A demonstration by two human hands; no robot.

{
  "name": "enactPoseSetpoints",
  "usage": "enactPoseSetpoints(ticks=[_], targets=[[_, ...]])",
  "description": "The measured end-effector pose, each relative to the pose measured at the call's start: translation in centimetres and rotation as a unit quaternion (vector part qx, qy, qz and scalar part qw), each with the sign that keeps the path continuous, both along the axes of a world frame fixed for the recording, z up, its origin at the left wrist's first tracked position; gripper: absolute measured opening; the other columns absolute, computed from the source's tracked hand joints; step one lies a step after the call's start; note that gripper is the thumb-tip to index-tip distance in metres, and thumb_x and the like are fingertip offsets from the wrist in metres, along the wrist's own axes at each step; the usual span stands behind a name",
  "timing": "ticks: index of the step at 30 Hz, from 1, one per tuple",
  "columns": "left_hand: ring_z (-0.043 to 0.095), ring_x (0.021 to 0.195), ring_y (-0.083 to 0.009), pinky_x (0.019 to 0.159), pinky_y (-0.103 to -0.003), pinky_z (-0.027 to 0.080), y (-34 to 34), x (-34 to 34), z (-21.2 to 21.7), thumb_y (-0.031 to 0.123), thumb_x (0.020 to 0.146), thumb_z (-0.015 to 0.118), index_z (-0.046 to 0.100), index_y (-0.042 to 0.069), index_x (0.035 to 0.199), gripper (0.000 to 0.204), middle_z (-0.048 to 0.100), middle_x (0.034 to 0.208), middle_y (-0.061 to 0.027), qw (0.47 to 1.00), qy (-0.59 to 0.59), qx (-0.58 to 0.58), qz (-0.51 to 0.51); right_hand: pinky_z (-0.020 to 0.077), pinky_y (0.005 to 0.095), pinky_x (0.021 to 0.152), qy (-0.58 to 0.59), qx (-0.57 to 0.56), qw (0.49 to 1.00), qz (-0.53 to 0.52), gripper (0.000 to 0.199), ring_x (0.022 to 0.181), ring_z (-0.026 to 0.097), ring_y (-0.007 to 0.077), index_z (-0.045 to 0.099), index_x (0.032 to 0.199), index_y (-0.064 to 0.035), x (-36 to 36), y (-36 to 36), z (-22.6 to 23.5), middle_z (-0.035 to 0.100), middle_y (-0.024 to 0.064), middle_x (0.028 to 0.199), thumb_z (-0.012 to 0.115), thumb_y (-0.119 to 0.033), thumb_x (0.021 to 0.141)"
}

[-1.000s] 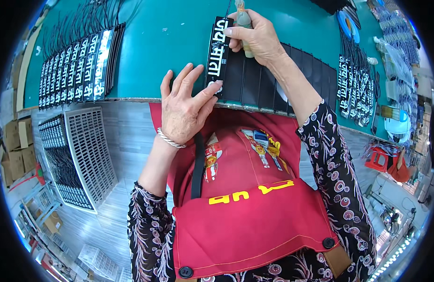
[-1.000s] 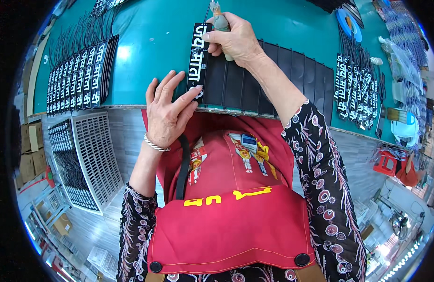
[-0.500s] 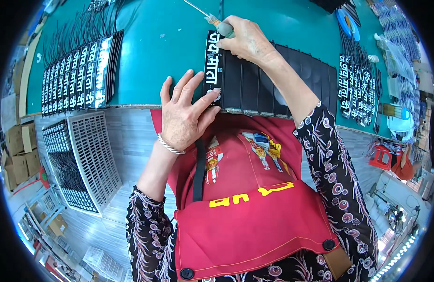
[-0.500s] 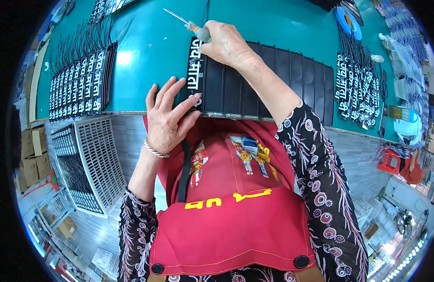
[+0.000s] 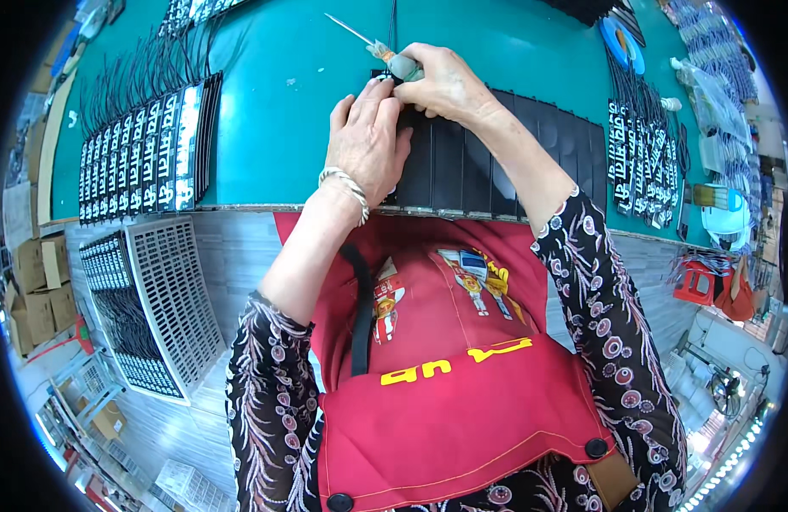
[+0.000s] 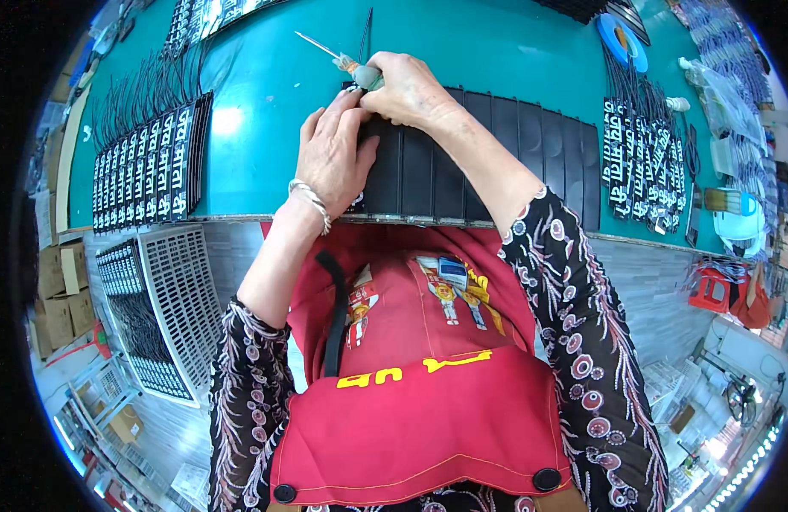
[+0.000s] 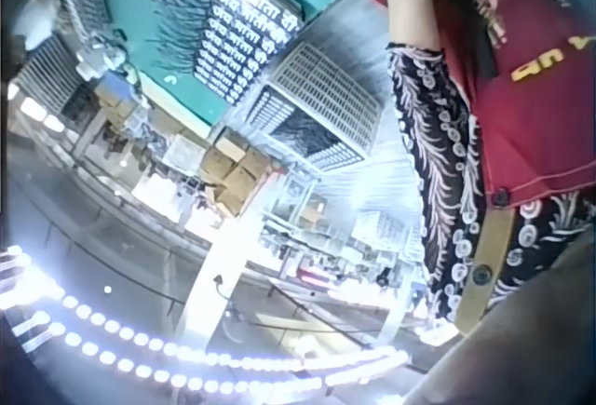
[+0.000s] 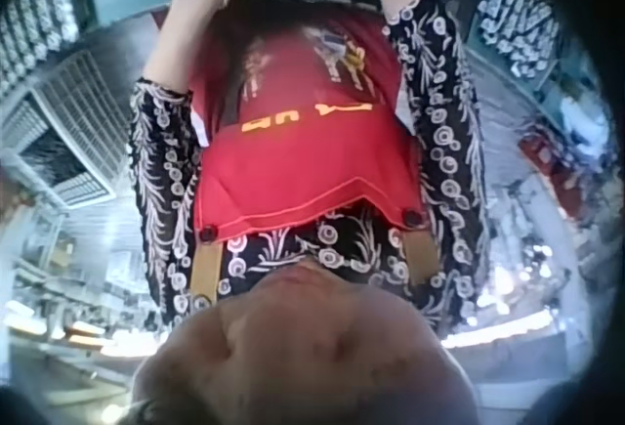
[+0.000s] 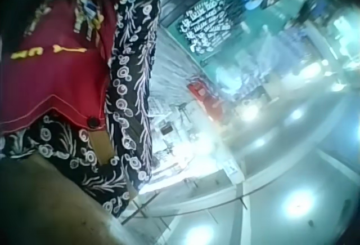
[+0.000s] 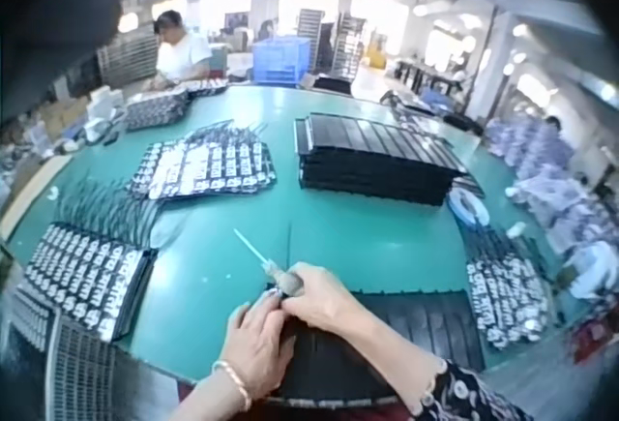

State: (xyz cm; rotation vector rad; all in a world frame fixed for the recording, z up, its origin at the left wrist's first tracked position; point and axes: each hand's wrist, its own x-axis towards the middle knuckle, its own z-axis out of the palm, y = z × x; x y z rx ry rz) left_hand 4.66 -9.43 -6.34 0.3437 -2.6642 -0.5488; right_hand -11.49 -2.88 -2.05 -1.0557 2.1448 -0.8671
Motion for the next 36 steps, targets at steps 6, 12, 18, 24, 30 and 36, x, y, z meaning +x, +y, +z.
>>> enactPoseSetpoints(ticks=[6, 12, 18, 24, 30, 36], targets=[[0.05, 0.132, -0.0262, 0.108, -0.045, 0.036, -0.1, -0.7, 0.6, 0.025, 0.092, 0.064, 0.056, 0.007, 0.122, 0.036, 0.056, 0.135, -0.0112, 0.998, -0.022, -0.063, 0.021, 0.0458, 0.0227, 0.056, -0.077, -0.099, 0.992, -0.01, 0.05, 0.071, 0.058, 0.0079, 0.056, 0.134, -0.0026, -1.3, 3.8, -0.1, 0.062, 0.0027, 0.09, 0.069, -0.015, 0.087], [0.059, 0.114, -0.0237, 0.097, -0.041, 0.043, -0.8, -1.8, 0.0, 0.026, 0.093, 0.064, 0.059, 0.013, 0.124, 0.035, 0.064, 0.12, -0.0052, 0.995, -0.017, -0.086, 0.053, 0.052, 0.0334, 0.082, 0.151, -0.145, 0.977, 0.048, 0.042, 0.09, 0.066, 0.0226, 0.063, 0.128, -0.0045, -1.3, 9.1, 1.9, 0.068, 0.0135, 0.107, 0.068, -0.008, 0.086], [0.061, 0.114, -0.024, 0.097, -0.041, 0.044, -0.7, -2.2, 0.1, 0.024, 0.092, 0.065, 0.056, 0.012, 0.132, 0.043, 0.064, 0.122, -0.0061, 0.996, -0.005, -0.071, 0.06, 0.0537, 0.0339, 0.079, 0.187, -0.085, 0.974, 0.091, 0.046, 0.087, 0.067, 0.0268, 0.064, 0.128, -0.0057, -1.1, 11.0, 2.1, 0.068, 0.0144, 0.106, 0.067, 0.0, 0.083], [0.061, 0.114, -0.0216, 0.095, -0.041, 0.044, -0.8, -2.2, -0.2, 0.024, 0.091, 0.066, 0.055, 0.013, 0.137, 0.048, 0.063, 0.123, -0.0047, 0.995, -0.001, -0.083, 0.059, 0.0542, 0.0324, 0.073, 0.227, -0.087, 0.964, 0.109, 0.042, 0.082, 0.067, 0.0264, 0.065, 0.127, -0.0071, -0.9, 10.1, 2.2, 0.068, 0.0133, 0.102, 0.073, -0.008, 0.085], [0.061, 0.113, -0.0213, 0.094, -0.041, 0.044, -1.2, -2.4, -0.4, 0.023, 0.09, 0.068, 0.054, 0.013, 0.138, 0.05, 0.063, 0.122, -0.0042, 0.995, 0.0, -0.084, 0.061, 0.0519, 0.0337, 0.066, 0.254, -0.075, 0.956, 0.126, 0.036, 0.074, 0.064, 0.0255, 0.067, 0.123, -0.0068, -1.1, 8.7, 3.5, 0.067, 0.0117, 0.095, 0.073, -0.013, 0.088], [0.06, 0.112, -0.0213, 0.093, -0.041, 0.044, -2.5, -2.4, -0.6, 0.021, 0.089, 0.068, 0.052, 0.011, 0.14, 0.054, 0.063, 0.12, -0.0056, 0.995, 0.005, -0.079, 0.057, 0.0518, 0.0359, 0.067, 0.274, -0.031, 0.948, 0.157, 0.027, 0.076, 0.066, 0.0289, 0.069, 0.115, -0.0047, -1.7, 5.5, 5.8, 0.069, 0.0136, 0.093, 0.07, -0.015, 0.09]])
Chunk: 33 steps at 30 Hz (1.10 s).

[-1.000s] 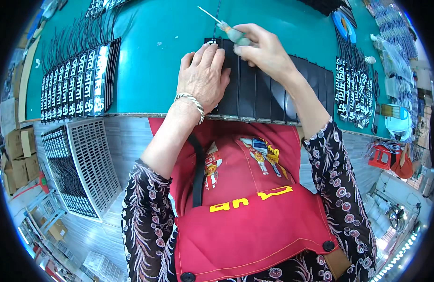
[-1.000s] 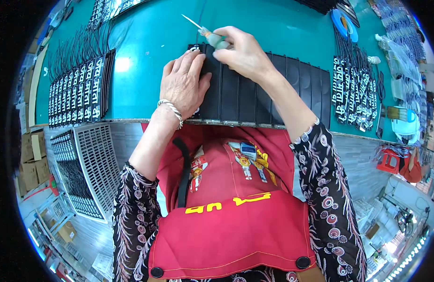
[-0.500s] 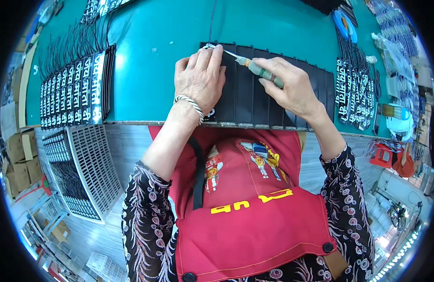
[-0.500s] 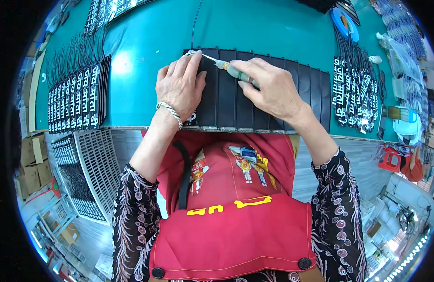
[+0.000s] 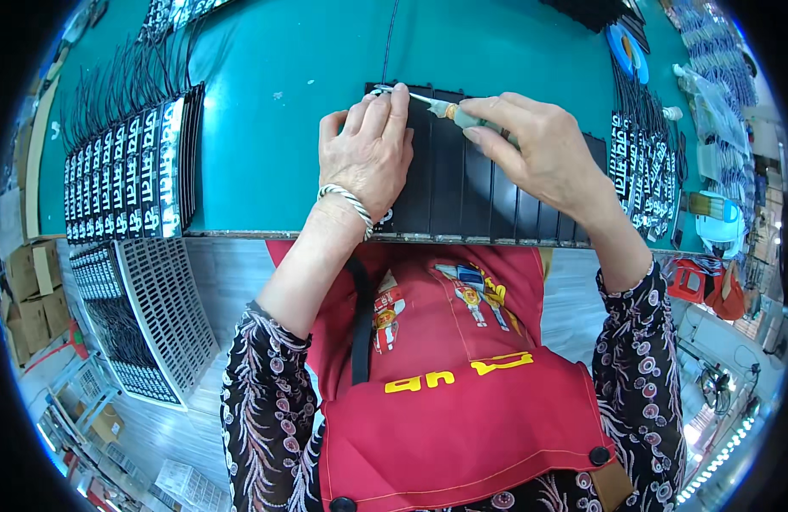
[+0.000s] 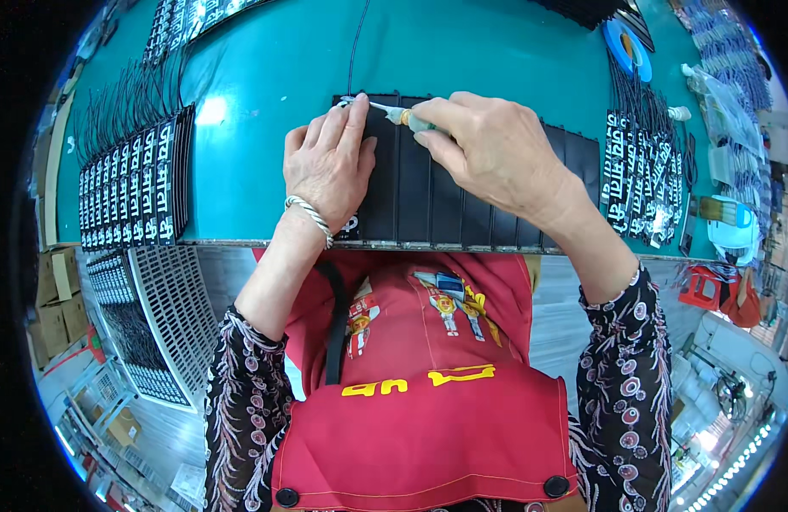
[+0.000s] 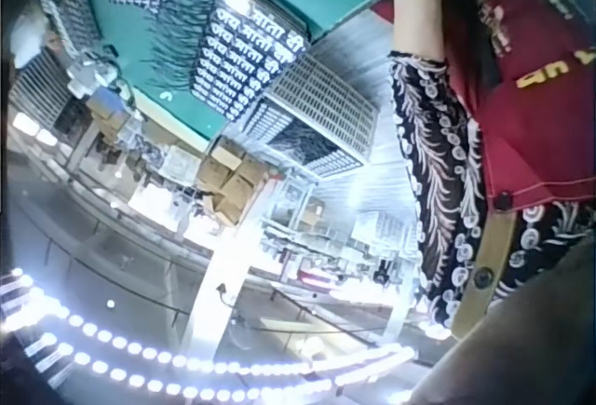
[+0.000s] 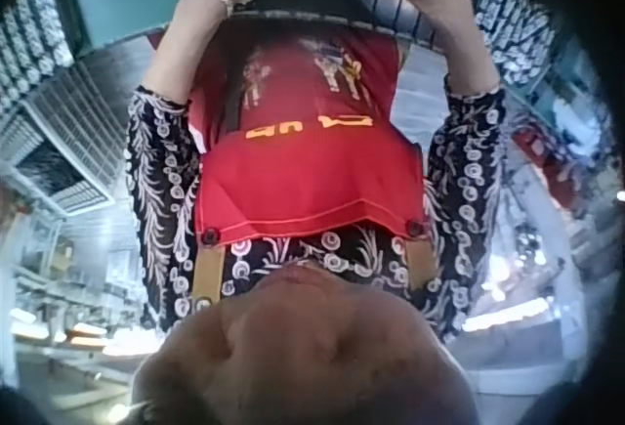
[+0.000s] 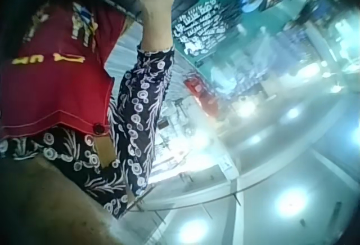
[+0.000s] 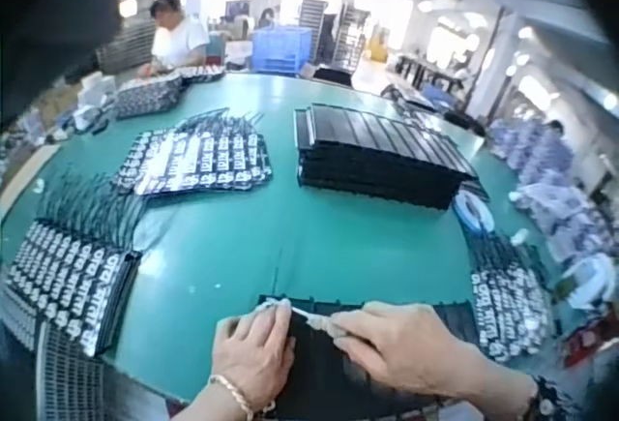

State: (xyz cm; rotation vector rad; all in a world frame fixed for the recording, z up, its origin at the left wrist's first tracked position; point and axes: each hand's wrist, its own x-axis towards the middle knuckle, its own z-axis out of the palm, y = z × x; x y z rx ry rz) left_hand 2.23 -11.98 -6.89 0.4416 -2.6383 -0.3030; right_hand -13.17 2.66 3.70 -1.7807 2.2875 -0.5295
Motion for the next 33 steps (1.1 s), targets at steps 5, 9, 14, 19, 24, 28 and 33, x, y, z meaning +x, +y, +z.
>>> enactPoseSetpoints(ticks=[5, 9, 14, 19, 24, 28, 33], targets=[[0.06, 0.113, -0.0231, 0.094, -0.041, 0.043, -1.6, 0.0, -0.6, 0.018, 0.088, 0.069, 0.049, 0.007, 0.143, 0.059, 0.063, 0.119, -0.0073, 1.0, 0.005, 0.017, -0.005, 0.0516, 0.037, 0.068, -0.01, 0.076, 0.997, -0.003, 0.023, 0.076, 0.067, 0.031, 0.069, 0.109, -0.0016, -0.3, -4.2, 2.3, 0.07, 0.0165, 0.089, 0.067, -0.015, 0.09], [0.059, 0.112, -0.0233, 0.094, -0.042, 0.044, -1.9, -0.7, -0.9, 0.017, 0.087, 0.07, 0.047, 0.005, 0.145, 0.064, 0.061, 0.12, -0.0082, 0.999, 0.006, 0.039, -0.004, 0.0493, 0.038, 0.064, 0.003, 0.157, 0.987, 0.017, 0.02, 0.07, 0.065, 0.0311, 0.069, 0.106, -0.0006, -1.6, -6.8, 4.1, 0.067, 0.0179, 0.084, 0.064, -0.012, 0.091], [0.059, 0.111, -0.0236, 0.093, -0.043, 0.045, -1.5, -2.0, 0.6, 0.014, 0.085, 0.068, 0.045, -0.003, 0.143, 0.065, 0.061, 0.113, -0.0093, 0.999, 0.022, 0.043, 0.009, 0.0488, 0.0424, 0.062, 0.076, 0.157, 0.982, 0.072, 0.02, 0.066, 0.062, 0.0366, 0.07, 0.093, -0.0004, -3.6, -10.2, 6.6, 0.064, 0.0192, 0.071, 0.066, -0.019, 0.087], [0.059, 0.111, -0.0238, 0.094, -0.045, 0.044, 0.0, -2.3, 3.5, 0.022, 0.083, 0.072, 0.045, 0.0, 0.145, 0.071, 0.062, 0.118, -0.0099, 0.997, -0.024, 0.066, 0.005, 0.0535, 0.0485, 0.071, 0.085, 0.259, 0.962, 0.035, 0.02, 0.079, 0.067, 0.0405, 0.07, 0.088, -0.0013, -3.6, -10.8, 10.4, 0.067, 0.0215, 0.078, 0.066, -0.02, 0.085], [0.061, 0.11, -0.0273, 0.097, -0.043, 0.043, 3.6, -4.7, 6.3, 0.019, 0.09, 0.066, 0.053, 0.008, 0.142, 0.054, 0.063, 0.122, -0.0103, 0.999, -0.011, 0.038, 0.001, 0.0545, 0.0502, 0.076, -0.02, 0.257, 0.966, -0.012, 0.022, 0.089, 0.068, 0.0409, 0.065, 0.103, -0.0035, -6.0, 0.2, 9.2, 0.07, 0.0213, 0.091, 0.064, -0.021, 0.089], [0.059, 0.117, -0.0269, 0.098, -0.041, 0.043, 5.1, -6.0, 8.5, 0.019, 0.093, 0.064, 0.062, 0.011, 0.132, 0.04, 0.063, 0.123, -0.0076, 1.0, -0.014, 0.023, -0.005, 0.0505, 0.0483, 0.085, -0.123, 0.225, 0.959, -0.118, 0.029, 0.098, 0.064, 0.0387, 0.057, 0.111, -0.0049, -6.6, 7.7, 7.6, 0.064, 0.0221, 0.104, 0.066, -0.017, 0.086], [0.059, 0.116, -0.0284, 0.099, -0.042, 0.044, 7.5, -6.2, 9.6, 0.019, 0.096, 0.061, 0.066, 0.012, 0.126, 0.031, 0.063, 0.123, -0.0086, 1.0, -0.006, -0.005, 0.004, 0.0508, 0.0496, 0.081, -0.075, 0.186, 0.943, -0.267, 0.037, 0.094, 0.065, 0.0408, 0.061, 0.102, -0.0032, -13.9, 16.5, 10.2, 0.067, 0.0204, 0.099, 0.075, -0.027, 0.077]])
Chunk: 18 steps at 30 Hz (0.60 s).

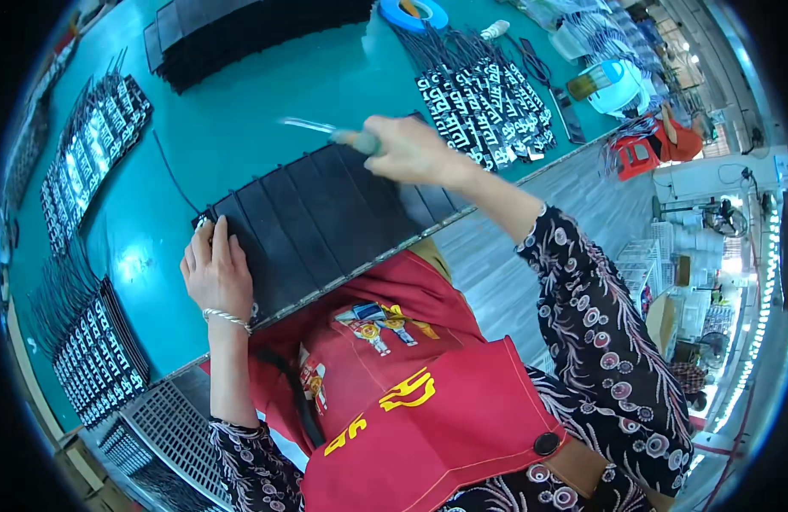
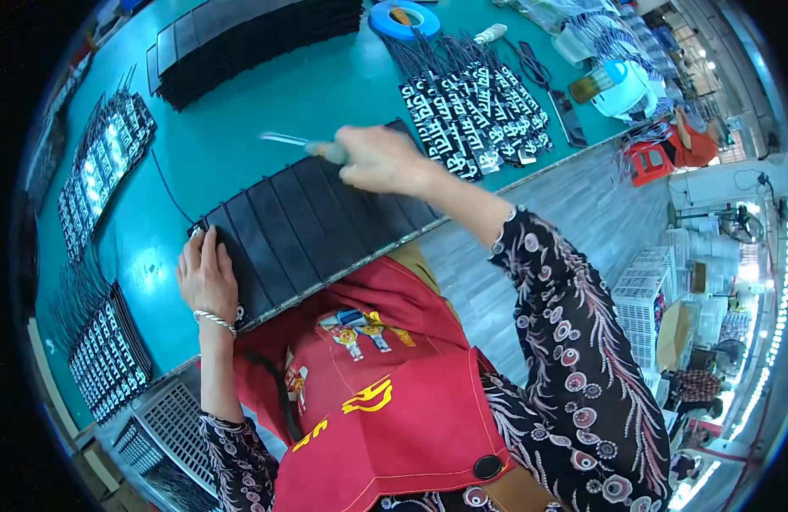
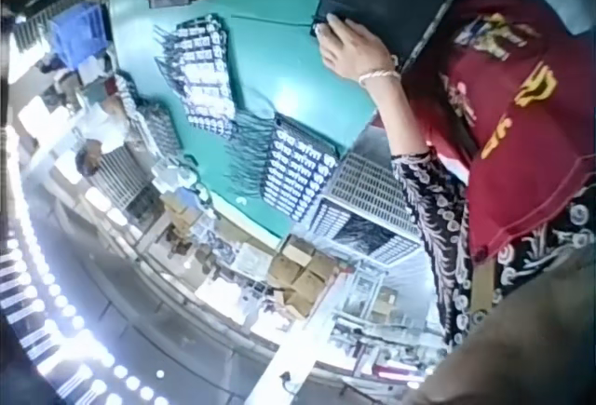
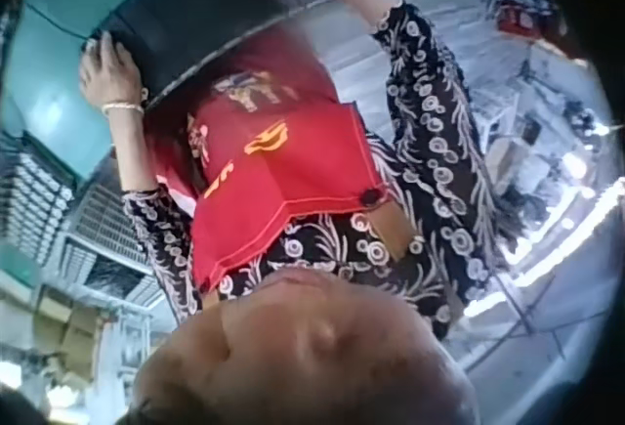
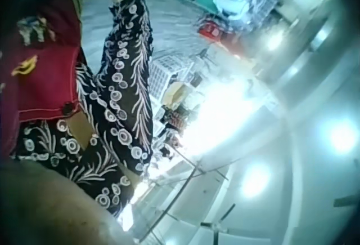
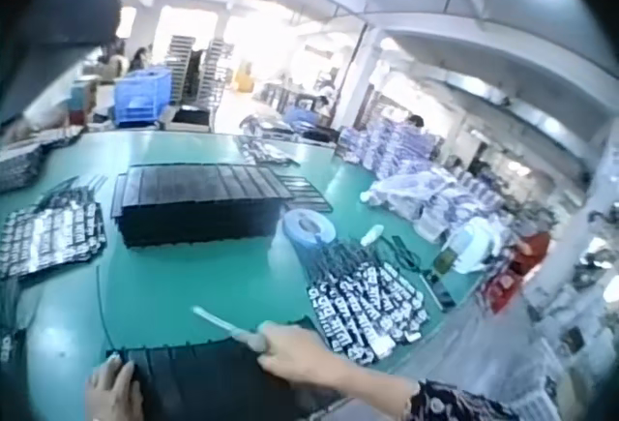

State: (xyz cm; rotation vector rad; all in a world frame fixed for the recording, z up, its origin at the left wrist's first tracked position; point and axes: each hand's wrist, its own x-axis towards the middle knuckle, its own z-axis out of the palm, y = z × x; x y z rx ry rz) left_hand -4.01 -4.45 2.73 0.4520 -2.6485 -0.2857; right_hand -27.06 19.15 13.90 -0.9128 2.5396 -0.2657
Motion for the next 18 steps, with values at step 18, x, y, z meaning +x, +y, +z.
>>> enactPoseSetpoints(ticks=[18], targets=[[0.061, 0.116, -0.0278, 0.098, -0.042, 0.046, 1.0, 2.9, -1.0, 0.022, 0.087, 0.07, 0.066, 0.01, 0.122, 0.036, 0.065, 0.126, -0.0074, 0.997, 0.027, 0.045, -0.051, 0.0507, 0.0401, 0.082, 0.211, -0.092, 0.969, -0.089, 0.037, 0.091, 0.068, 0.0295, 0.066, 0.111, -0.0043, -10.7, 10.5, -2.9, 0.07, 0.0159, 0.096, 0.07, -0.016, 0.076]])
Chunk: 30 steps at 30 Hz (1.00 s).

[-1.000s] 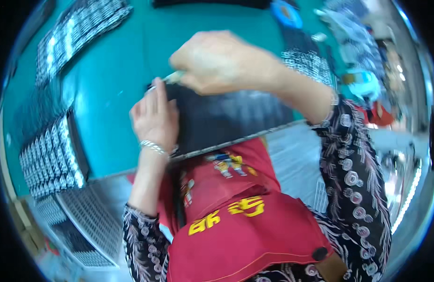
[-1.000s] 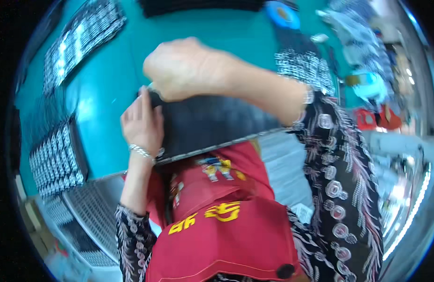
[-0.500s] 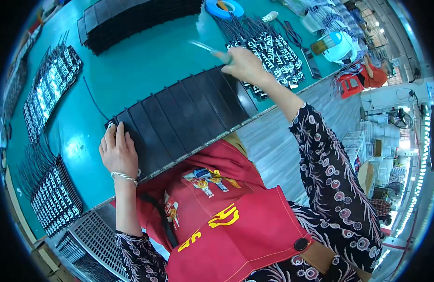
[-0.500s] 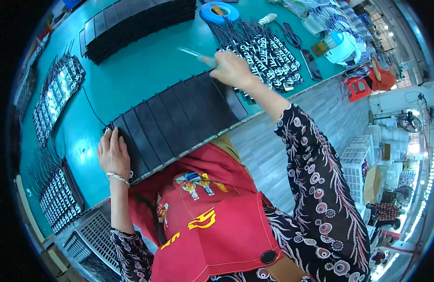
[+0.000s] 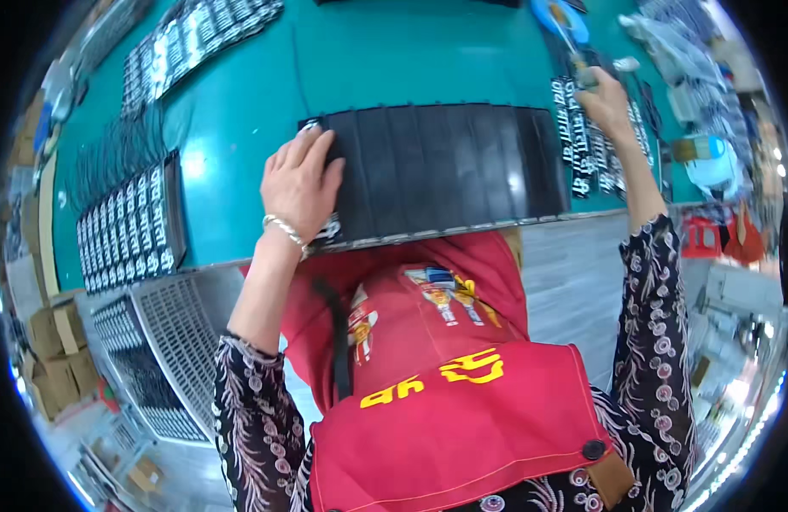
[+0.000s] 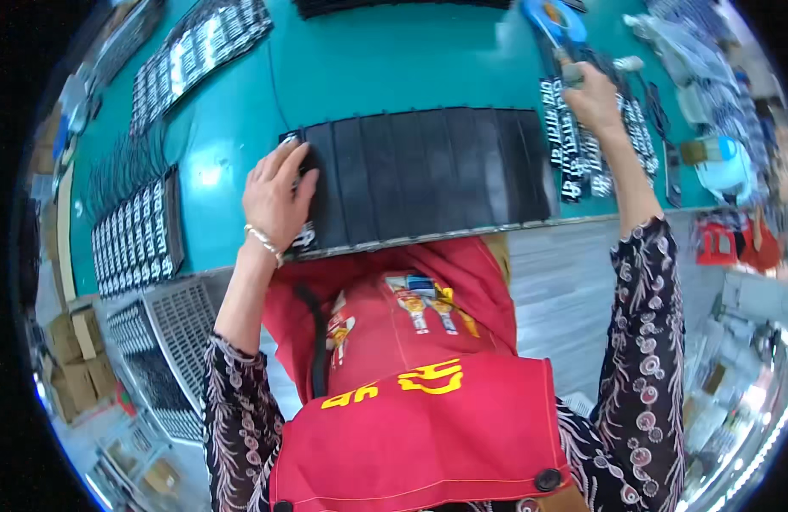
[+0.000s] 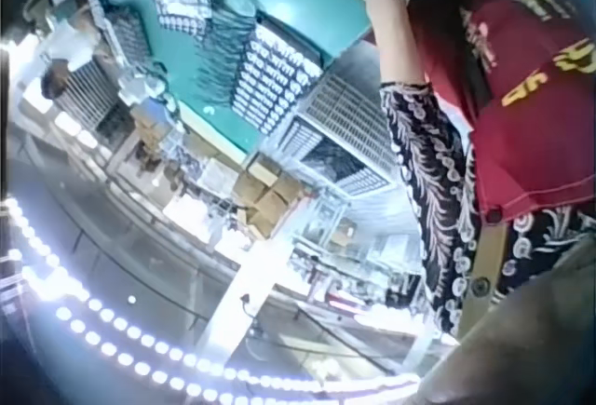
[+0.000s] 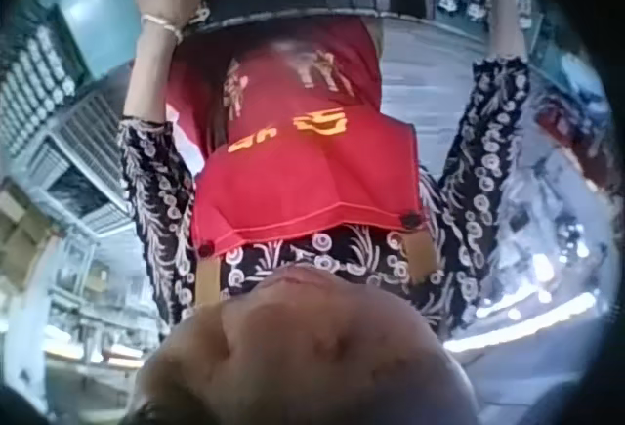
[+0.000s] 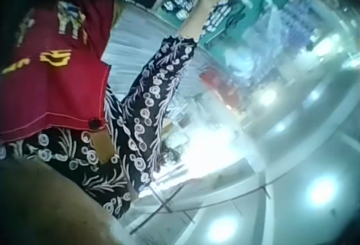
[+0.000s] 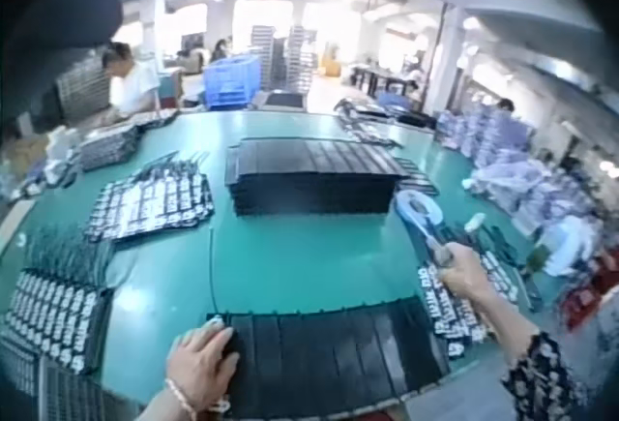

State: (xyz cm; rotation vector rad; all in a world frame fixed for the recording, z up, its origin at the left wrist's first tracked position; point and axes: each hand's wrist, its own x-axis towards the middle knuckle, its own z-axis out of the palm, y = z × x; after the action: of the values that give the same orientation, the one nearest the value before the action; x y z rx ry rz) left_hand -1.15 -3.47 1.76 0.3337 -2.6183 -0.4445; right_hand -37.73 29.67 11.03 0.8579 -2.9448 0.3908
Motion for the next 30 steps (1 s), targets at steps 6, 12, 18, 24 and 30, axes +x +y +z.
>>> enactPoseSetpoints(ticks=[6, 12, 18, 24, 30], targets=[[0.059, 0.119, -0.0276, 0.1, -0.042, 0.043, -0.4, 1.2, 0.0, 0.024, 0.087, 0.071, 0.066, 0.01, 0.122, 0.038, 0.063, 0.128, -0.0071, 1.0, -0.004, 0.014, 0.001, 0.0425, 0.0225, 0.056, -0.186, -0.346, 0.916, 0.085, 0.035, 0.064, 0.058, 0.0066, 0.066, 0.12, -0.0056, 6.2, -8.6, 5.0, 0.062, -0.0017, 0.079, 0.073, -0.015, 0.088], [0.059, 0.122, -0.0287, 0.103, -0.042, 0.041, -1.5, 2.0, -0.7, 0.038, 0.095, 0.062, 0.07, 0.009, 0.119, 0.038, 0.066, 0.128, -0.0093, 0.998, -0.006, 0.06, 0.023, 0.0495, 0.0254, 0.049, -0.41, -0.473, 0.772, 0.109, 0.038, 0.057, 0.063, 0.013, 0.055, 0.123, 0.0009, 16.1, -19.0, 1.2, 0.064, 0.0057, 0.074, 0.069, -0.002, 0.088], [0.058, 0.123, -0.0284, 0.104, -0.042, 0.041, -1.8, 2.8, -1.6, 0.05, 0.094, 0.06, 0.069, 0.008, 0.12, 0.05, 0.066, 0.128, -0.011, 0.996, -0.004, 0.077, 0.035, 0.0502, 0.0246, 0.052, -0.508, -0.407, 0.747, 0.138, 0.036, 0.058, 0.064, 0.0137, 0.055, 0.123, 0.0008, 21.5, -22.0, -4.6, 0.064, 0.0071, 0.072, 0.068, 0.001, 0.089], [0.058, 0.123, -0.0279, 0.104, -0.041, 0.04, -1.9, 3.4, -3.0, 0.055, 0.093, 0.06, 0.065, 0.009, 0.126, 0.057, 0.065, 0.129, -0.011, 0.997, 0.005, 0.075, 0.032, 0.0519, 0.0207, 0.052, -0.485, -0.382, 0.753, 0.227, 0.035, 0.068, 0.068, 0.0105, 0.062, 0.123, -0.0025, 22.9, -21.8, -7.9, 0.063, 0.0026, 0.085, 0.072, -0.008, 0.09], [0.057, 0.122, -0.0274, 0.104, -0.042, 0.041, -1.7, 4.1, -3.0, 0.048, 0.09, 0.068, 0.051, 0.016, 0.142, 0.063, 0.064, 0.127, -0.0096, 0.995, -0.007, 0.092, 0.041, 0.0506, 0.0215, 0.051, -0.431, -0.297, 0.814, 0.253, 0.038, 0.065, 0.066, 0.0097, 0.062, 0.125, -0.0058, 22.8, -22.0, -8.1, 0.064, 0.0018, 0.085, 0.073, -0.012, 0.089]])
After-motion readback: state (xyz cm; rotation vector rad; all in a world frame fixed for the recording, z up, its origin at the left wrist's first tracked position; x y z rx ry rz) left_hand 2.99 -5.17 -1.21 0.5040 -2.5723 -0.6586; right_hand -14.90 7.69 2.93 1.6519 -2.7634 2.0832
